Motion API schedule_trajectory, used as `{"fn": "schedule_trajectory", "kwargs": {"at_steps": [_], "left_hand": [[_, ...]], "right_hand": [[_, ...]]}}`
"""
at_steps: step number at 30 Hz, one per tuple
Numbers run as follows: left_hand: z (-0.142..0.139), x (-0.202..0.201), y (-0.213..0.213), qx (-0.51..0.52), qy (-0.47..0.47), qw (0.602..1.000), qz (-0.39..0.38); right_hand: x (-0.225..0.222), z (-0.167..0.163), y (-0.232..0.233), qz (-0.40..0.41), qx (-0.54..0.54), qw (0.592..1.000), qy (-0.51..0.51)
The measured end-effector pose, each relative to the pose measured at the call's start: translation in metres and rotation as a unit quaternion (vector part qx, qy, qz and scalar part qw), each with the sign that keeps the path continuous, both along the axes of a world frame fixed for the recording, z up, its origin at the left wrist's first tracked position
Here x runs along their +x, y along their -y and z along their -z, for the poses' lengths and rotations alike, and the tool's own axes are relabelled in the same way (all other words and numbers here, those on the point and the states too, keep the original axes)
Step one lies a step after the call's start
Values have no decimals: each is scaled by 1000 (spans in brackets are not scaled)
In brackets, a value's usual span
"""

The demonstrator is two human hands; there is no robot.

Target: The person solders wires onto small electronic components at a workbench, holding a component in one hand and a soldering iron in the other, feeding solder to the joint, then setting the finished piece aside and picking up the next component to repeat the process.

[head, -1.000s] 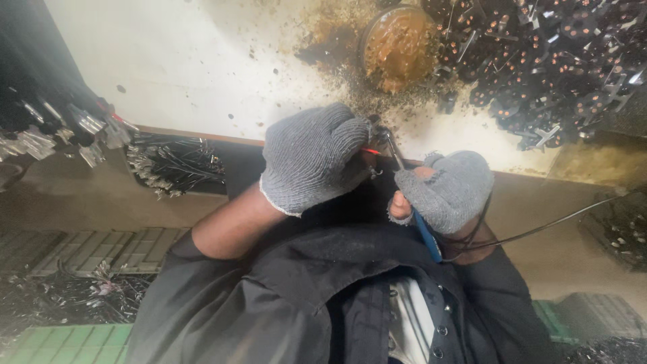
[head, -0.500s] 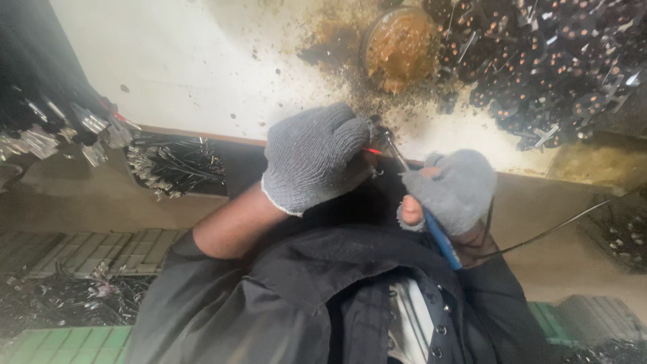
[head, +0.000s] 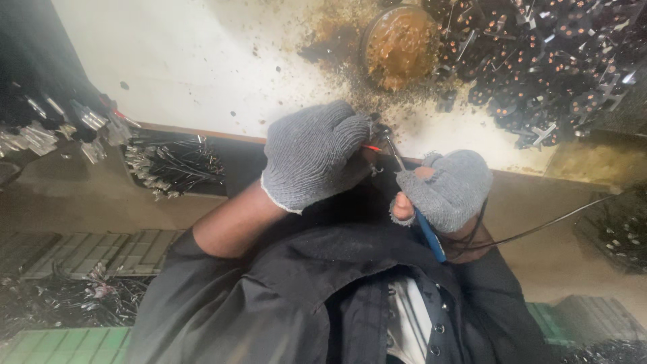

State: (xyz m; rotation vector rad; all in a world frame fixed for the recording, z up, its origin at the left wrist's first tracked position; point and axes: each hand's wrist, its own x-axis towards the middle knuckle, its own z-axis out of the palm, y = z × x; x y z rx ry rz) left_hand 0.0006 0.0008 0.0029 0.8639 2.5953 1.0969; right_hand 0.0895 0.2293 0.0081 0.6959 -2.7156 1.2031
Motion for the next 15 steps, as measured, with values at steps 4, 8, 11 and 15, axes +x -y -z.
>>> {"fn": "schedule_trajectory", "kwargs": {"at_steps": [4,8,11,15], "left_hand": [[0,1,0,-8,2,1000,10],[2,1,0,-9,2,1000,9],[3,0,0,-8,-7,1000,10],[1,0,-1,-16,-5,1000,4]], "right_hand": [[2,5,-3,19,-11,1000,-20],[4,1,2,68,-20,997,-10],[-6,-13,14,169,-23,983,66],[-37,-32,16,121,-290,899,306]]}}
